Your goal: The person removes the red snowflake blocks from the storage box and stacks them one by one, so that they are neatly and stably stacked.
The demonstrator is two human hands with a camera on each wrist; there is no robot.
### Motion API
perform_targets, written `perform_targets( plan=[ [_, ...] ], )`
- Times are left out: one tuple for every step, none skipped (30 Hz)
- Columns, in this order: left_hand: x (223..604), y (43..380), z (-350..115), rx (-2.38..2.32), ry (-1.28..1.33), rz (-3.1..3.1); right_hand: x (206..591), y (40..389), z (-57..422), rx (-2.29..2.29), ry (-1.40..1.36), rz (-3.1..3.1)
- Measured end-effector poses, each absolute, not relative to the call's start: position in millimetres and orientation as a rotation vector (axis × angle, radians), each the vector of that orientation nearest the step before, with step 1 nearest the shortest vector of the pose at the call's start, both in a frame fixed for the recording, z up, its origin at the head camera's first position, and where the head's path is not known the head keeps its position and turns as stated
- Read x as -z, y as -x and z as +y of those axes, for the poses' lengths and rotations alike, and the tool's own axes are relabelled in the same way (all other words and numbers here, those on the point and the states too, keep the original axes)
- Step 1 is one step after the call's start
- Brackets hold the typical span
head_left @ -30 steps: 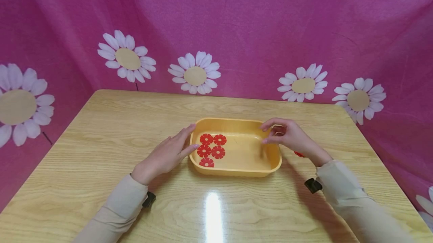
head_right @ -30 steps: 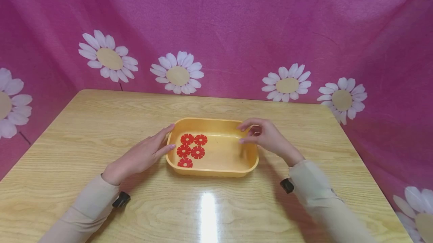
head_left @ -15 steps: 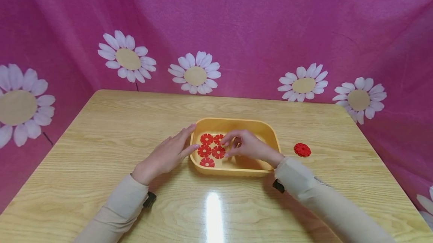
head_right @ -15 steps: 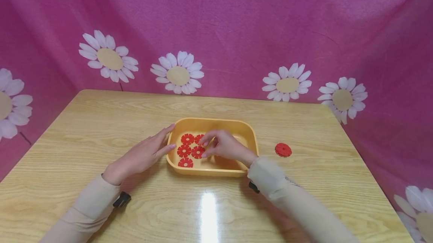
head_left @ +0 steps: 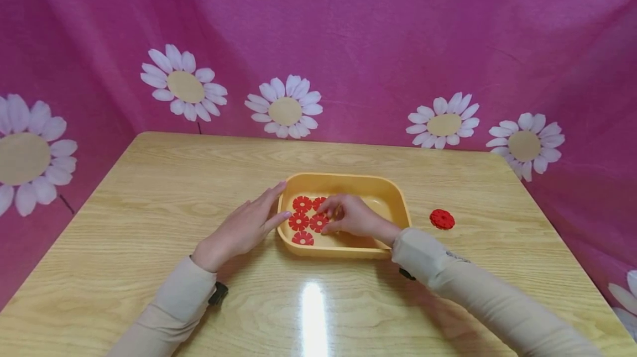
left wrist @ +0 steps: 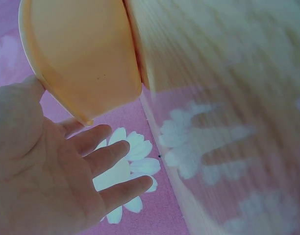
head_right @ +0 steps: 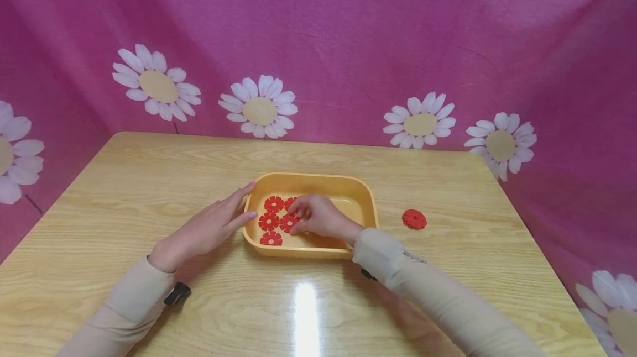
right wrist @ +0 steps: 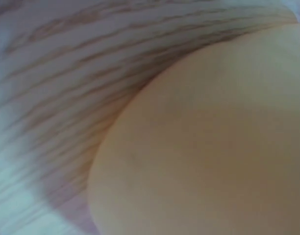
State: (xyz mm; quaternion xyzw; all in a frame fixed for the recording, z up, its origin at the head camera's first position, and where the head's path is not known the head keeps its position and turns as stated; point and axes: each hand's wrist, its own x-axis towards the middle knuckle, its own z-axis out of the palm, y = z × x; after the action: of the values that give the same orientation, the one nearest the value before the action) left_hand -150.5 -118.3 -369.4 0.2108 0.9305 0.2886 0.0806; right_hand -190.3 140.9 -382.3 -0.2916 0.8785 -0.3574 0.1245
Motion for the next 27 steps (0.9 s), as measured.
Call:
perform_targets(
  plan=[
    [369.5,150.5,-118.3,-0.863,-0.631,2.783,382.7,190.1,140.4,1.033,0.849,2.565],
    [369.8,150.4,-118.5,-0.86,-0.631,2.785,382.7,189.9,139.9,1.027,0.847,2.567],
    [370.0,150.4,-118.5,-0.857,-0.634,2.786,383.0,189.7,139.2,1.02,0.847,2.57],
    [370.3,150.5,-118.5,-0.854,-0.637,2.789,383.2,189.4,138.7,1.014,0.842,2.572],
    [370.6,150.5,-118.7,-0.854,-0.637,2.79,382.7,189.0,138.2,1.011,0.836,2.573],
    [371.0,150.6,-118.8,-0.852,-0.639,2.793,382.4,188.5,137.8,1.009,0.831,2.575],
    [371.1,150.6,-118.8,-0.85,-0.64,2.794,382.1,188.1,137.3,1.011,0.816,2.577],
    [371.1,150.7,-118.8,-0.849,-0.64,2.795,381.8,187.7,136.9,1.015,0.806,2.578],
    [371.0,150.7,-118.7,-0.85,-0.641,2.795,381.6,187.3,136.5,1.018,0.801,2.581],
    [370.9,150.7,-118.7,-0.852,-0.64,2.795,381.3,186.9,136.3,1.021,0.797,2.582],
    [370.7,150.6,-118.8,-0.853,-0.639,2.794,381.0,186.6,136.0,1.027,0.799,2.582],
    [370.6,150.6,-118.8,-0.852,-0.64,2.794,381.1,186.5,135.9,1.033,0.803,2.582],
    [370.5,150.6,-118.8,-0.852,-0.641,2.794,381.3,186.4,135.8,1.04,0.808,2.58],
    [370.5,150.7,-118.8,-0.854,-0.642,2.793,381.7,186.4,135.7,1.047,0.817,2.578],
    [370.6,150.9,-118.8,-0.856,-0.643,2.792,382.0,186.4,135.7,1.055,0.827,2.575],
    [370.6,150.9,-118.8,-0.858,-0.642,2.791,382.0,186.2,135.5,1.066,0.832,2.568],
    [370.7,151.0,-118.9,-0.861,-0.642,2.789,382.1,186.2,135.5,1.076,0.841,2.561],
    [370.8,151.1,-118.8,-0.865,-0.641,2.787,382.3,186.1,135.3,1.086,0.848,2.554],
    [370.8,151.1,-118.8,-0.869,-0.638,2.784,382.4,186.0,135.2,1.095,0.853,2.549],
    [370.9,151.3,-118.6,-0.871,-0.633,2.782,382.4,185.9,135.1,1.103,0.858,2.543],
    [370.9,151.2,-118.7,-0.87,-0.626,2.78,382.3,185.7,134.9,1.107,0.864,2.539],
    [370.9,151.2,-118.7,-0.873,-0.624,2.778,382.2,185.7,134.8,1.112,0.868,2.535],
    [370.8,151.0,-118.7,-0.872,-0.625,2.777,382.3,185.7,134.8,1.114,0.875,2.534],
    [370.7,151.0,-118.7,-0.872,-0.624,2.776,382.5,185.8,134.9,1.116,0.881,2.534],
    [370.6,150.9,-118.7,-0.87,-0.618,2.776,382.3,185.8,135.1,1.114,0.889,2.537],
    [370.6,151.0,-118.7,-0.869,-0.617,2.777,382.4,186.0,135.2,1.113,0.899,2.537],
    [370.5,150.9,-118.8,-0.87,-0.619,2.777,382.4,186.2,135.3,1.111,0.907,2.537]
  ],
)
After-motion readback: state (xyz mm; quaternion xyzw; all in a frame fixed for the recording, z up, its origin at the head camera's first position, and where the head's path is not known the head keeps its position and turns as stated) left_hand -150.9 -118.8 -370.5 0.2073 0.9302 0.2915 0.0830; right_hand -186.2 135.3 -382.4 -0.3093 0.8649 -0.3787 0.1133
